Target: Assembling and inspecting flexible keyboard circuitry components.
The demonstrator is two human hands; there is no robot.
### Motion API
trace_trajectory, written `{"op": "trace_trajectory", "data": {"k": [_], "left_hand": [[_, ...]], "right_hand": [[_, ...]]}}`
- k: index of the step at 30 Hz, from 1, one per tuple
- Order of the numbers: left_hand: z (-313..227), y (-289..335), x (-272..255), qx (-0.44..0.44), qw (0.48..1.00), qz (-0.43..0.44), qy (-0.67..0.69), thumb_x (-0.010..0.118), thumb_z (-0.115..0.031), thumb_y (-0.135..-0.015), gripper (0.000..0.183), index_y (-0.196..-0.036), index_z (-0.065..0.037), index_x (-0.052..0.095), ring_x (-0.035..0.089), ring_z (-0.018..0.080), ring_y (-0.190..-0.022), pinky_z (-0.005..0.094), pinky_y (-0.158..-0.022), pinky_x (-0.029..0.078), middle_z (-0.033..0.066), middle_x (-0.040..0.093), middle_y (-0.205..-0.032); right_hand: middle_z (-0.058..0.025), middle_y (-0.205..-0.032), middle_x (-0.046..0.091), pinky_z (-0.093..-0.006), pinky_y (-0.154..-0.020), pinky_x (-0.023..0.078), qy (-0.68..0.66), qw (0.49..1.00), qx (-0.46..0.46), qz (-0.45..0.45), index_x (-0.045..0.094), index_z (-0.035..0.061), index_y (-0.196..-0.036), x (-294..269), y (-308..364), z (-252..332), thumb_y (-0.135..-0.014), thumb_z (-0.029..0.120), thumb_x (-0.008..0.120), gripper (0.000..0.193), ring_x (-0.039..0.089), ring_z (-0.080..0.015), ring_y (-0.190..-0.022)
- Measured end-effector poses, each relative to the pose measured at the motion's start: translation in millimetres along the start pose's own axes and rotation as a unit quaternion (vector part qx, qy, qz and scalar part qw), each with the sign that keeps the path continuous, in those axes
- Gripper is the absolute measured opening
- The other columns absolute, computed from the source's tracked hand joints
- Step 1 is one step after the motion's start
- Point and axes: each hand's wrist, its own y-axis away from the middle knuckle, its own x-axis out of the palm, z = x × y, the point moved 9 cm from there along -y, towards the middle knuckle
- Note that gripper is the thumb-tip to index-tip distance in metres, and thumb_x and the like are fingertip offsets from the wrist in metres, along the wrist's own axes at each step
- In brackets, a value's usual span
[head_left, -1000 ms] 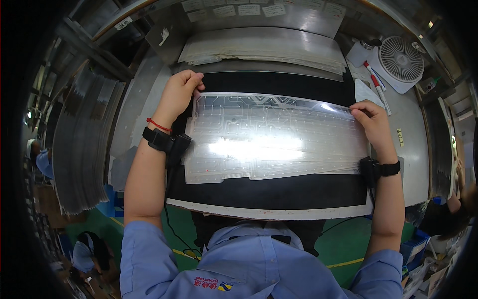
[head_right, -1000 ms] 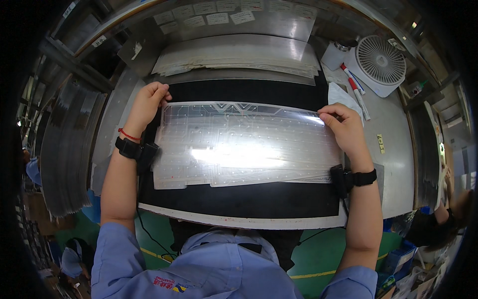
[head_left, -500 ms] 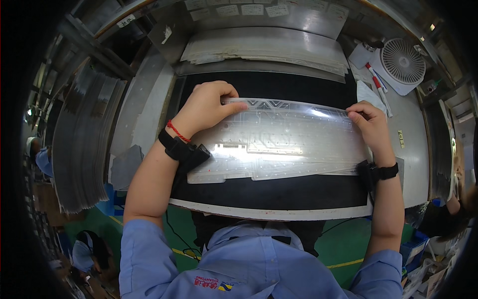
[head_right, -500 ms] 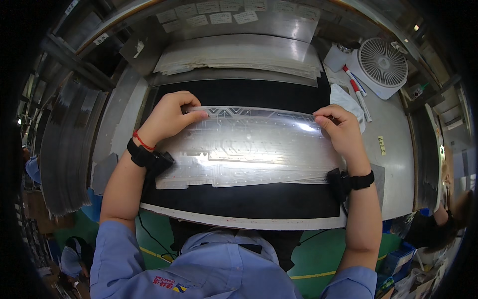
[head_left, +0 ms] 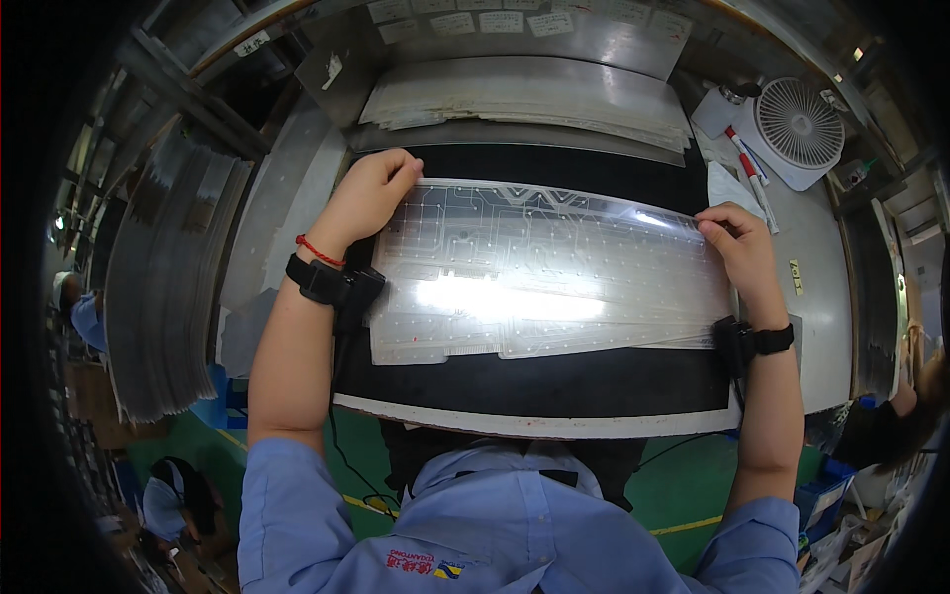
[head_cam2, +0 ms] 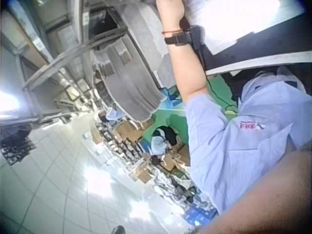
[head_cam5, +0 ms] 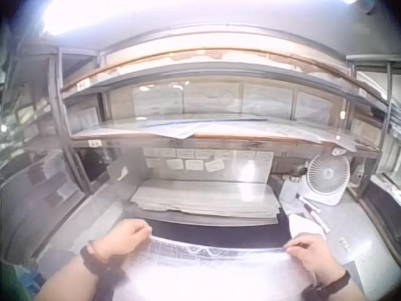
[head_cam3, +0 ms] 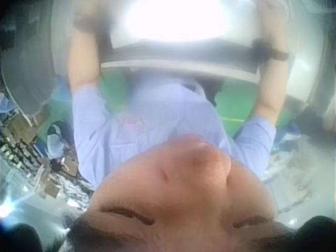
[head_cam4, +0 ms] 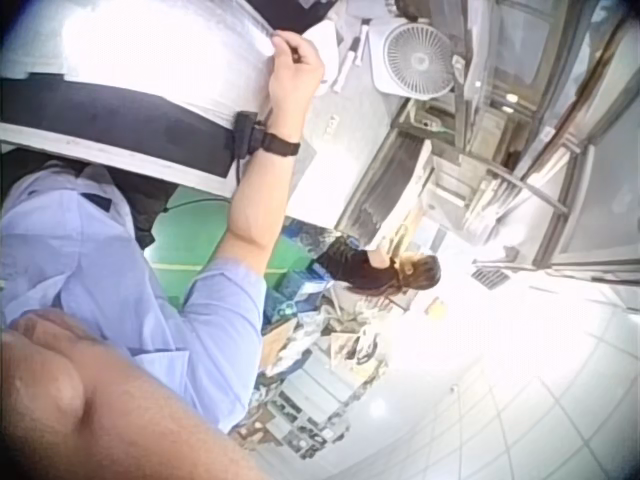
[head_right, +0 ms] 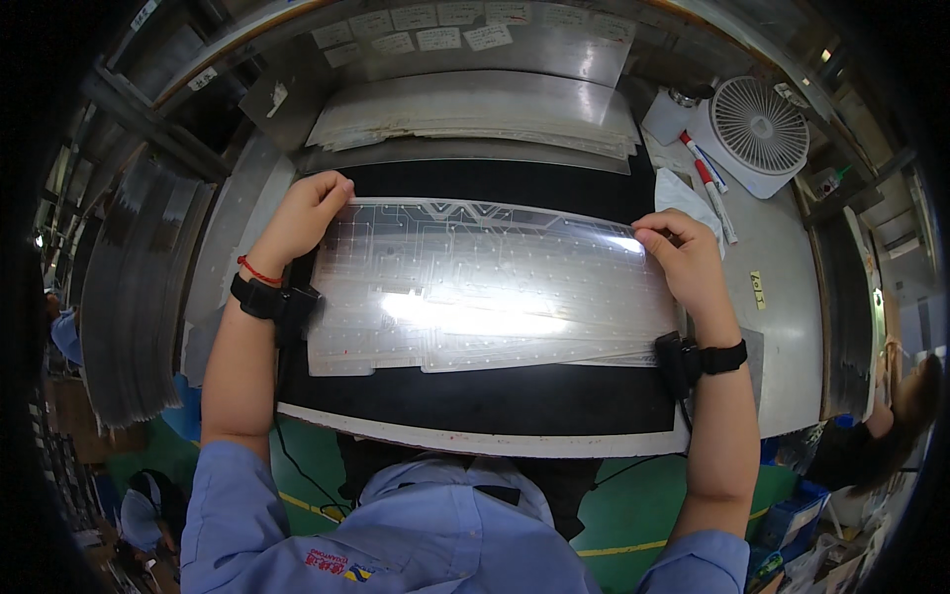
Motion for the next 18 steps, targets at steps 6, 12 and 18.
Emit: {"op": "trace_trajectory", "data": {"k": [6, 12, 18], "left_hand": [[36, -7, -25, -0.061, 0.992, -0.105, 0.036, 0.053, -0.029, -0.102, 0.038, -0.079, 0.001, 0.057, 0.054, 0.0155, -0.062, 0.0321, -0.064, 0.044, 0.0061, 0.057, -0.066], [37, -7, -32, -0.067, 0.983, -0.135, 0.101, 0.051, -0.029, -0.105, 0.032, -0.093, -0.002, 0.064, 0.056, 0.0105, -0.076, 0.025, -0.074, 0.047, 0.0027, 0.064, -0.085], [21, -5, -2, -0.075, 0.972, -0.042, 0.217, 0.048, -0.029, -0.106, 0.032, -0.118, -0.004, 0.064, 0.06, 0.0091, -0.081, 0.0247, -0.076, 0.049, 0.0032, 0.069, -0.102]], "right_hand": [[0.0, -0.084, 0.065, -0.023, -0.067, 0.044, -0.003, 1.0, -0.001, 0.002, 0.072, 0.0009, -0.097, 0, 0, 3, -0.09, 0.006, 0.069, 0.01, 0.055, -0.0084, -0.074], [0.0005, -0.083, 0.065, -0.0227, -0.066, 0.044, -0.004, 1.0, -0.006, -0.004, 0.072, 0.0011, -0.098, -3, -1, -1, -0.09, 0.005, 0.068, 0.01, 0.054, -0.008, -0.073], [0.0013, -0.083, 0.064, -0.0223, -0.066, 0.043, -0.008, 1.0, 0.002, -0.011, 0.072, 0.0013, -0.098, -5, -1, -3, -0.091, 0.006, 0.068, 0.01, 0.054, -0.0072, -0.073]]}}
